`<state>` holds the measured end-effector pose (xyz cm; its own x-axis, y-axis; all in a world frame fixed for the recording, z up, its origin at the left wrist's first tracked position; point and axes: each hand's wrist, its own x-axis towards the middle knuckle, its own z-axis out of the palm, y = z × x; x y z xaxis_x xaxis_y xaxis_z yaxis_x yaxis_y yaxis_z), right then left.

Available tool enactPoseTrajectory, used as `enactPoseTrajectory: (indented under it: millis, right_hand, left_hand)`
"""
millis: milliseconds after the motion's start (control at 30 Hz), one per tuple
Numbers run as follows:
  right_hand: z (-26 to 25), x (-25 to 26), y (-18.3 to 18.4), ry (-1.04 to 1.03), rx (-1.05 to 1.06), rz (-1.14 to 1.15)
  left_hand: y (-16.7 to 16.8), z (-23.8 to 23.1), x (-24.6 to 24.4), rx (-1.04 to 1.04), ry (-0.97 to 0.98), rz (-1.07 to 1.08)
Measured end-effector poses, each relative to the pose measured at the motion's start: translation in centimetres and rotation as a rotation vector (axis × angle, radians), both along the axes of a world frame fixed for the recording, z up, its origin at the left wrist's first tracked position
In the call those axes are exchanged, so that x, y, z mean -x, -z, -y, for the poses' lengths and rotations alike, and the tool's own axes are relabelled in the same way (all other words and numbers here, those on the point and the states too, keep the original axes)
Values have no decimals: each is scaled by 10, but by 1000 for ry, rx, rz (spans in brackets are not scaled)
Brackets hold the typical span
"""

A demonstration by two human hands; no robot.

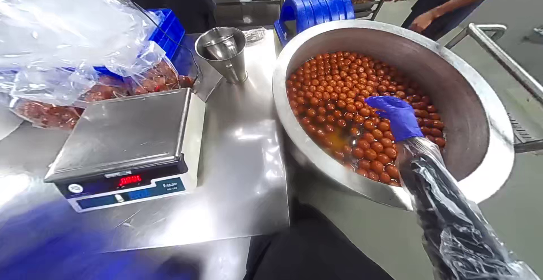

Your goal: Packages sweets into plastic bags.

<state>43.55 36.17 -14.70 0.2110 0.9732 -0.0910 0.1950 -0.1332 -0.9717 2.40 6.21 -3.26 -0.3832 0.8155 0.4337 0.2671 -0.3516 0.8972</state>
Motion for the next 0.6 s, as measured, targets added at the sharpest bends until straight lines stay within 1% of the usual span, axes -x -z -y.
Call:
enactPoseTrajectory:
  millis: [33,67,100,133,167,200,233,300,400,467,600]
  right_hand:
    - [-2,4,4,-31,98,92]
    - [-1,9,10,-16,136,99]
    - [0,12,14,32,115,36]
    - [0,14,15,99,62,-87]
    - [-1,15,16,152,23,-227]
    - [0,17,19,184,22,-364]
    - [0,20,20,223,47,-490]
    - [3,26,18,271,103,-683]
    - [12,37,12,283,86,-850]
    - [18,45,9,286,53,-903]
    - [26,56,4,303,-57,-1011]
  left_hand:
    - [30,-55,-27,101,-104,-33]
    - [55,-102,-49,302,-128,-153]
    - [82,-135,-65,476,-115,-277]
    - [109,-158,-77,594,-116,-381]
    - [130,-172,-83,713,-105,-451]
    - [142,-177,-86,844,-80,-503]
    - [148,-179,-86,955,-45,-539]
    - [156,-177,-88,1069,-5,-544]
    - [170,-175,-84,1124,-12,-478]
    - [169,-173,-81,1142,-1,-434]
    - [174,-166,-75,1087,31,-252]
